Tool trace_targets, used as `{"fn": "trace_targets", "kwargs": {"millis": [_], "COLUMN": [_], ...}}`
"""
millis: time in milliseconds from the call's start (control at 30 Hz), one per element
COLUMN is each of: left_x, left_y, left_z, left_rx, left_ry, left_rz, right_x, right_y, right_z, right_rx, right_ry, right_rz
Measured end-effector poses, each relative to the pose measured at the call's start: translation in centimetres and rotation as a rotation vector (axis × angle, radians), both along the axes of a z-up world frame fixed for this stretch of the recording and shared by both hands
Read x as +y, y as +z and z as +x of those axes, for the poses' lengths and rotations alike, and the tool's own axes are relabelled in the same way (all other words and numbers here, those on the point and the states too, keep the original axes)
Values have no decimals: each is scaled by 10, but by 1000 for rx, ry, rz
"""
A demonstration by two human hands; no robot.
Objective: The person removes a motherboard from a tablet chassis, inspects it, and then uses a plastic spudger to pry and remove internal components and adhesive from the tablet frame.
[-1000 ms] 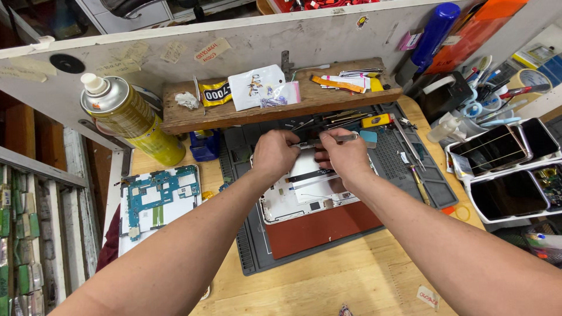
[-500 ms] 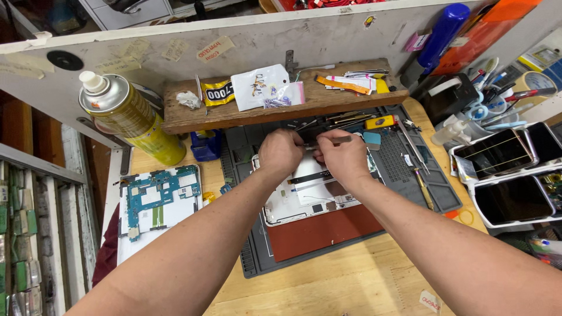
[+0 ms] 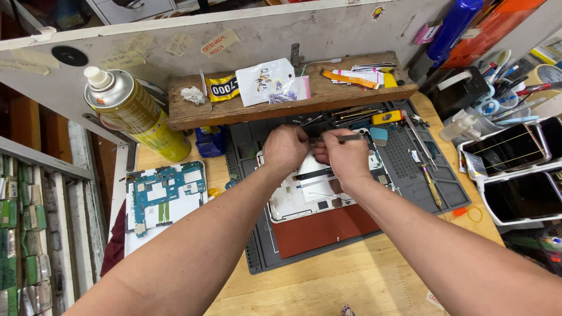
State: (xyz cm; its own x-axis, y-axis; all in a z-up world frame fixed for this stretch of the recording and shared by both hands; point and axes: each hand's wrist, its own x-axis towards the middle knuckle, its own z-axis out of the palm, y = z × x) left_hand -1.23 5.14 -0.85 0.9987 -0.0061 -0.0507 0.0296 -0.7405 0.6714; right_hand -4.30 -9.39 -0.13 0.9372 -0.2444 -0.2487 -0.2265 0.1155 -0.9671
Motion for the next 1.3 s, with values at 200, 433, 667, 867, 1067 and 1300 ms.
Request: {"fn": "trace_targets", "kwargs": {"millis": [200,433,667,867,1067,1300], "left_x": [-1,-2,-2,-5,-5,2], "left_y": [2,4,1,2,6,6], "left_z": [3,3,4,2,5,-7], "left_rx": [6,75,24,2,50,31], "left_ry": [-17,-43,-57,-46,-32,-102], "left_rz": [15,34,56,39,32,70], "right_x": [-10,-30,-146,-186,-190,-173], "right_y": [15,27,42,29,28,44], "right_z": [-12,-2,-22,-20,-8,-16], "right_rx": [-49,53,237,134,345,393], "right_ry": [84,32,235,87,208,13], "right_rz": [-179,-108,-1080,-1324,-1393,-471]}}
